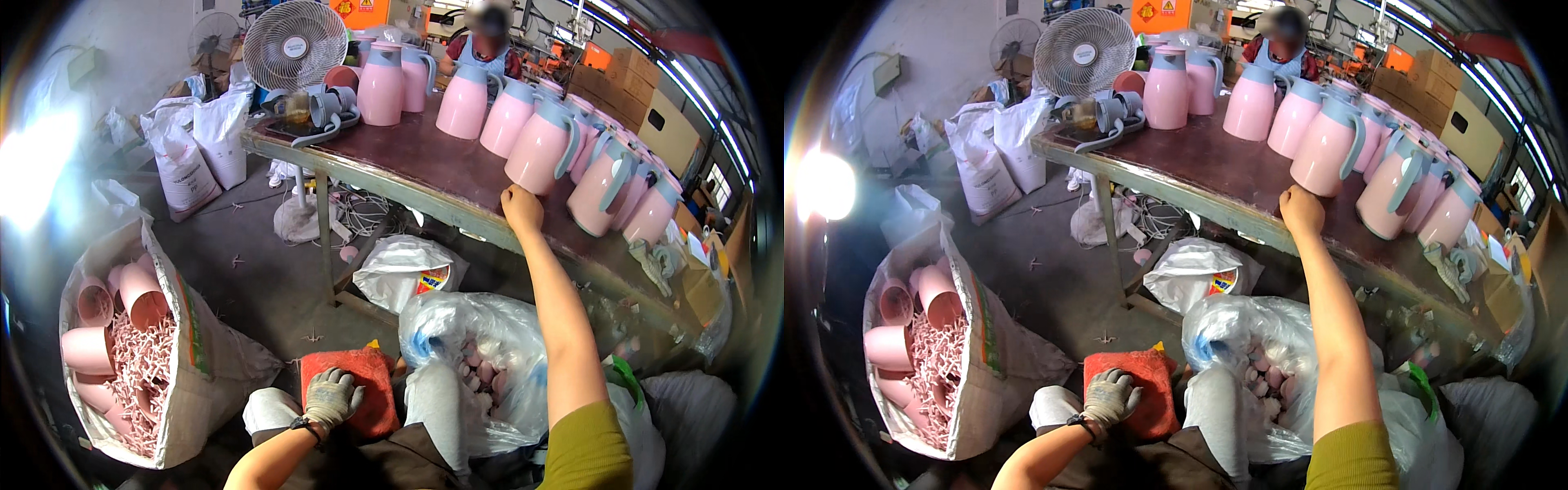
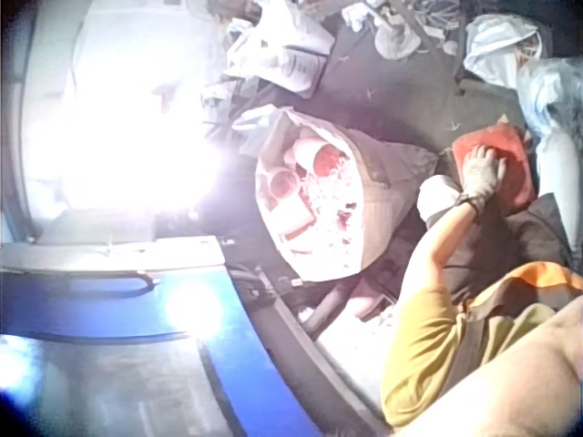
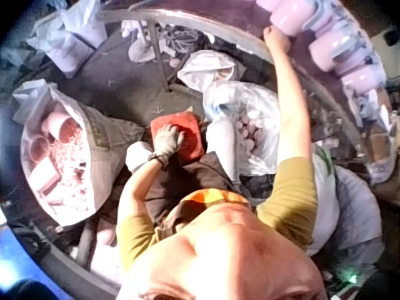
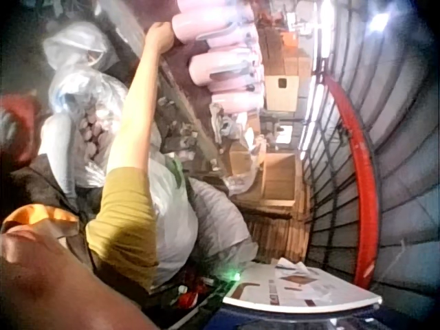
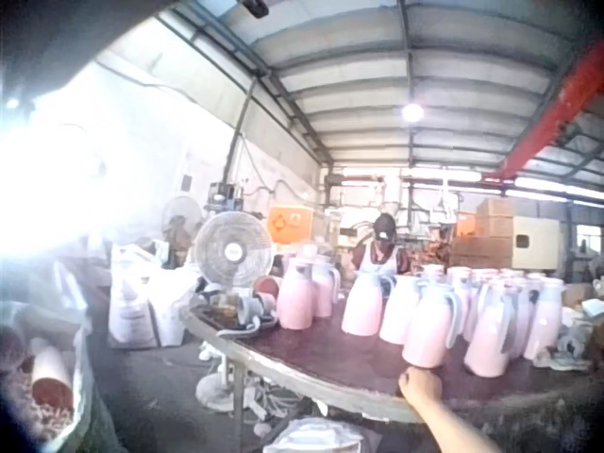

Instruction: The person assembles pink thermos bottles by hand, inserting internal glass liners into plastic housings and screwing on blue lids.

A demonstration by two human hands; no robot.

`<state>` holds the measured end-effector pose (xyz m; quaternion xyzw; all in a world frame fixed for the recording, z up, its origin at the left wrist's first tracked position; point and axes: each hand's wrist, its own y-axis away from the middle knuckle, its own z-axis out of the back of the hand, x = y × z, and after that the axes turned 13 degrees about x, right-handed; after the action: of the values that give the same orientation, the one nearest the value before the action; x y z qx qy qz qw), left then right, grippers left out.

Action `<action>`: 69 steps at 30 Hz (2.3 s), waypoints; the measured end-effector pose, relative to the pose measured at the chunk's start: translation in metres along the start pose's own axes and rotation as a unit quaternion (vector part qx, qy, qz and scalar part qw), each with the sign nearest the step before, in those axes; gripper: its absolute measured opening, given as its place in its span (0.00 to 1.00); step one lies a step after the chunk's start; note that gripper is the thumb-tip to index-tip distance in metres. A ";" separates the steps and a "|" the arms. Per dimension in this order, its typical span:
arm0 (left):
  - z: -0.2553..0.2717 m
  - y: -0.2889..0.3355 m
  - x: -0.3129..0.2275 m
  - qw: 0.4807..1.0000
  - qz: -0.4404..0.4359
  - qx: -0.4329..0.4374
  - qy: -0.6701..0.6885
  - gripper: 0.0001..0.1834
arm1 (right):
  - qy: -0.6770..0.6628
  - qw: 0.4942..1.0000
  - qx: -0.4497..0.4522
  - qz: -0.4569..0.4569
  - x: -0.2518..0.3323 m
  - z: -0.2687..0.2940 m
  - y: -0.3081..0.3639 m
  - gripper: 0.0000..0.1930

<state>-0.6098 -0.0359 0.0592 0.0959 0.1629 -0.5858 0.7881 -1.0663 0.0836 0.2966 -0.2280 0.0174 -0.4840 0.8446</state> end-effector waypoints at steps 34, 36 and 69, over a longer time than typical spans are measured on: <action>0.005 0.000 -0.007 0.998 0.035 -0.001 -0.056 0.23 | -0.050 0.998 -0.032 0.019 0.001 0.003 0.006 0.16; 0.002 -0.001 -0.002 0.998 0.018 0.016 -0.053 0.21 | -0.057 0.998 -0.032 0.019 0.004 0.004 0.007 0.16; 0.001 -0.006 -0.003 0.999 0.004 0.005 -0.041 0.19 | -0.085 0.993 -0.062 0.062 0.000 -0.004 0.004 0.16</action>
<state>-0.6162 -0.0348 0.0613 0.0768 0.1273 -0.5868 0.7960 -1.0646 0.0839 0.2909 -0.3184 -0.0107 -0.4079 0.8556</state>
